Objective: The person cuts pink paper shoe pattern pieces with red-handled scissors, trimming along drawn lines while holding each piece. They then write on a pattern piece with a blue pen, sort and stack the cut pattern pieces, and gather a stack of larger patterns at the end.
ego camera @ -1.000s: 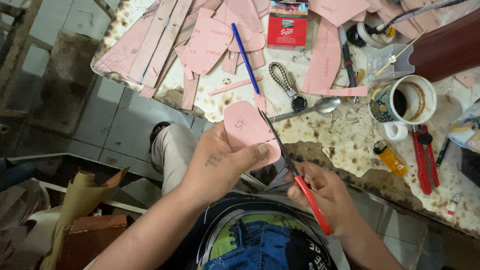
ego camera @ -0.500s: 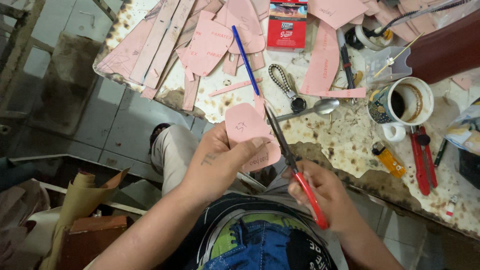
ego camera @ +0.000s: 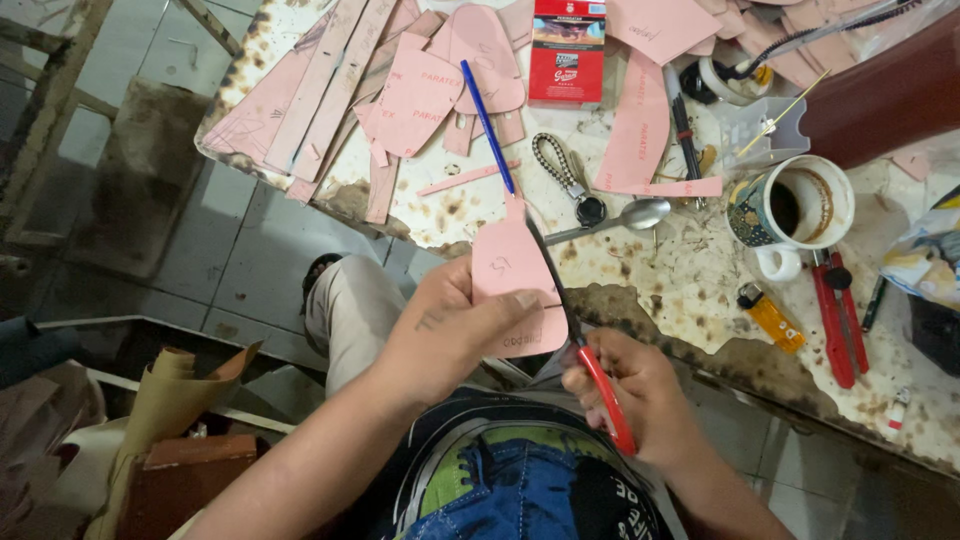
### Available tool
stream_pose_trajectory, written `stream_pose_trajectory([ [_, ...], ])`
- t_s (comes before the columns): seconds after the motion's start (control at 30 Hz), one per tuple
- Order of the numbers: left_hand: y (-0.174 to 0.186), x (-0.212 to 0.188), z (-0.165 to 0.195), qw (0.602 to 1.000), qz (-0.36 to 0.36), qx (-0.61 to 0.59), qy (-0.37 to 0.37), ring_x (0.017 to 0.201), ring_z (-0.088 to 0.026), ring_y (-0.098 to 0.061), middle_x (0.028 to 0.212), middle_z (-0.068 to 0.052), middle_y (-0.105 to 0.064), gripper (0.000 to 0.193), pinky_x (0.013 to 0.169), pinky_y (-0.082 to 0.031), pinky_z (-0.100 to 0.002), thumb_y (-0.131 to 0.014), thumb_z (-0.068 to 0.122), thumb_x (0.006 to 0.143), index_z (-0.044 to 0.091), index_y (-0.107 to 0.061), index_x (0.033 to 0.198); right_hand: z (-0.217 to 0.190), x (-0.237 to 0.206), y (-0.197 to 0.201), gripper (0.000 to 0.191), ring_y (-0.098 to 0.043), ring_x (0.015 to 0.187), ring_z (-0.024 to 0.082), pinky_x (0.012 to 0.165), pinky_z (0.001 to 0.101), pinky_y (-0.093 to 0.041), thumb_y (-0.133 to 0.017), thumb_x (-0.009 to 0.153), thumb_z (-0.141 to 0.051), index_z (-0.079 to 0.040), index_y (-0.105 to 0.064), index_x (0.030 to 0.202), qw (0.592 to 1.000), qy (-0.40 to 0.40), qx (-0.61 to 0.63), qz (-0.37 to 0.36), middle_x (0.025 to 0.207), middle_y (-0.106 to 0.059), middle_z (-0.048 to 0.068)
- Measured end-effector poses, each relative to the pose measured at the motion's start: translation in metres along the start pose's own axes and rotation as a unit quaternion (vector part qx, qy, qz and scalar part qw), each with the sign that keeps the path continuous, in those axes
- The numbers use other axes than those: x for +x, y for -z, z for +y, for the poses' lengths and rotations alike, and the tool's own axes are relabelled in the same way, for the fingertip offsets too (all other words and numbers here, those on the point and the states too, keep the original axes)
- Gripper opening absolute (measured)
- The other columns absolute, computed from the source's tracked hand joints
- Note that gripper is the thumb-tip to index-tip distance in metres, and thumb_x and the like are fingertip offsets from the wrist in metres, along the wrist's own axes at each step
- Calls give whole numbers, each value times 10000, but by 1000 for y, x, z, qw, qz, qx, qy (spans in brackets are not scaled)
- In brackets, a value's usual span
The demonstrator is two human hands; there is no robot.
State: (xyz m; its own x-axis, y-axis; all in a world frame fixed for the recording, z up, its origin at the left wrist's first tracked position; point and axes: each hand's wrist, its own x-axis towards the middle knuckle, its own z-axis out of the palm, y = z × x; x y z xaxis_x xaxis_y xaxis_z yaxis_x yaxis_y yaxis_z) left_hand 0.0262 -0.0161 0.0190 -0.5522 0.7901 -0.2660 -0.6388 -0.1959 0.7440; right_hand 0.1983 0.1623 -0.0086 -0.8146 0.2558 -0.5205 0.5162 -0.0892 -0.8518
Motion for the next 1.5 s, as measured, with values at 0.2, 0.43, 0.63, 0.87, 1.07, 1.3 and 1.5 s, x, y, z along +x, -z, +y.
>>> stream_pose_trajectory([
  [0.2,-6,-2,1,992,12,126,-16,877,-92,-713,995,-85,-742,221,783,-613,-271,-682,41,934,-53,-636,1128,9,4,-2,380,-591,602,101,555,240,-478,-649,980,-386,-10,-631,1032,991,100,84,35,725,-644,41],
  [0.43,-9,-4,5,991,-65,120,12,880,-101,-709,992,-67,-742,242,784,-597,-249,-675,44,934,-66,-644,1147,-11,5,-3,523,-632,631,119,569,252,-510,-704,888,-444,7,-636,1144,988,110,87,67,808,-674,59],
  [0.63,-12,-2,12,967,-46,247,43,812,-96,-670,940,-74,-713,277,701,-559,-253,-728,29,866,-43,-631,1116,-23,4,-5,411,-644,823,145,722,292,-545,-777,899,-204,53,-615,1175,955,223,-24,196,967,-675,99],
  [0.87,-15,-1,25,969,59,201,-128,937,-99,-679,1065,-81,-737,289,831,-569,-254,-719,60,937,-47,-647,1195,-38,10,-31,289,-677,781,201,701,354,-577,-713,916,-56,55,-585,1151,950,211,197,119,949,-686,145],
  [1.07,-19,0,36,972,77,153,-159,936,-66,-686,1092,-37,-744,379,816,-581,-248,-706,76,916,-1,-636,1281,-36,17,-41,298,-703,775,234,711,384,-600,-675,919,-55,36,-569,1182,935,187,287,88,970,-710,186],
  [1.3,-6,-6,51,971,81,174,-143,801,-79,-667,987,-40,-758,328,676,-546,-242,-740,84,910,2,-683,1223,-18,17,-42,407,-703,743,176,635,314,-557,-642,961,-279,8,-579,1243,968,118,205,81,965,-742,151],
  [1.5,-9,-5,41,979,103,98,-147,899,-98,-721,1064,-45,-748,439,728,-590,-256,-710,63,876,66,-622,1306,-25,15,-41,430,-722,776,195,679,326,-578,-708,911,-235,21,-579,1232,976,124,169,56,1006,-736,162],
])
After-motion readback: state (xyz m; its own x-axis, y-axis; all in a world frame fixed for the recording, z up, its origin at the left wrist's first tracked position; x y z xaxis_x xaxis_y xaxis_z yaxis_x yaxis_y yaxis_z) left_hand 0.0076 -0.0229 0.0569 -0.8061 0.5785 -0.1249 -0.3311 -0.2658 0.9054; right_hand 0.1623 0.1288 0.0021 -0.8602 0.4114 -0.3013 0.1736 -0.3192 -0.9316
